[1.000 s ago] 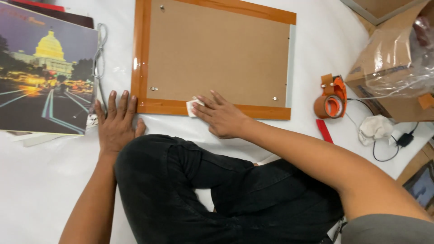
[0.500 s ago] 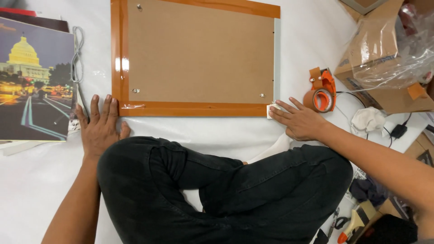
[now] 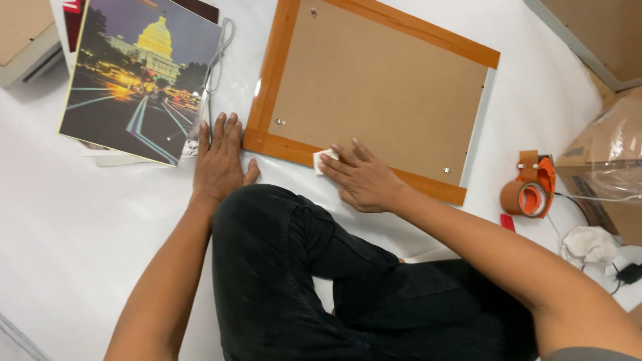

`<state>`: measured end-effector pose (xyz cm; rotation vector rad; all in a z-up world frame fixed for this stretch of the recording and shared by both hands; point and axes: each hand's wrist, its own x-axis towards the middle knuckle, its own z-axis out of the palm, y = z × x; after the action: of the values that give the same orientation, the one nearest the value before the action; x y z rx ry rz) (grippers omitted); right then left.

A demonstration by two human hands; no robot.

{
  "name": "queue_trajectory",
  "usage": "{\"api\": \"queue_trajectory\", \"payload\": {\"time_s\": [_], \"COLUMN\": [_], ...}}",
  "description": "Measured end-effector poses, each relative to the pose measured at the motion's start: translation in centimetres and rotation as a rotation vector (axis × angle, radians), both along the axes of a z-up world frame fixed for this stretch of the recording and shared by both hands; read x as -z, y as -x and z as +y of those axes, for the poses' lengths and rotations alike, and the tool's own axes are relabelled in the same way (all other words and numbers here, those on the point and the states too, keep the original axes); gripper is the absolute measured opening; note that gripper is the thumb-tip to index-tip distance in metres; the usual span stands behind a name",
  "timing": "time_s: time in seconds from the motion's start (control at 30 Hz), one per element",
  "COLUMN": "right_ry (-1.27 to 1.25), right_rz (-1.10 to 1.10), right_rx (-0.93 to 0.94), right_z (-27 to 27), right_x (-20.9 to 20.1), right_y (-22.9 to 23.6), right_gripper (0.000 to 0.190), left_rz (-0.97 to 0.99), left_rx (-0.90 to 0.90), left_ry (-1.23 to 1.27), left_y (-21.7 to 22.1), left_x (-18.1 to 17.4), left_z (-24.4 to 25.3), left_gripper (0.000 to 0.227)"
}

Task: Preparing a picture frame by cleaning the back panel and applying tape to the edges using a dispenser and utility knife.

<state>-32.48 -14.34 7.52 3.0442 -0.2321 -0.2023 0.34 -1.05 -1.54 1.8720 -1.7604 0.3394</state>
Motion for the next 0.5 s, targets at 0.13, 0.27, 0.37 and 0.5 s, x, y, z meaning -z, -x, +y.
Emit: {"api": "queue_trajectory", "payload": {"time_s": [0.13, 0.27, 0.37, 0.5], "right_ry": [-0.030, 0.048, 0.057, -0.029], "right_rz": [-0.088, -0.198, -0.107, 0.122], "right_rx": [-0.041, 0.085, 0.260, 0.550], "right_z": [0.9, 2.3, 1.4, -4.0], "right_x": [2.2, 2.2, 1.8, 0.8], "right_y": [-9.6, -16.1, -18.9, -22.5], "right_gripper": [0.067, 0.065, 0.073, 0.082], "left_rz": [0.036, 0.065, 0.064, -0.002], "left_rx": [0.004, -0.004, -0.006, -0.004], "left_ry": [0.005, 0.037, 0.034, 0.014], "left_y": [0.1, 0.1, 0.1, 0.5], "left_x": [-0.9, -1.4, -1.6, -2.3], "left_z": [0.2, 0.1, 0.2, 0.2], "left_gripper": [0.084, 0.087, 0.085, 0.077]}}
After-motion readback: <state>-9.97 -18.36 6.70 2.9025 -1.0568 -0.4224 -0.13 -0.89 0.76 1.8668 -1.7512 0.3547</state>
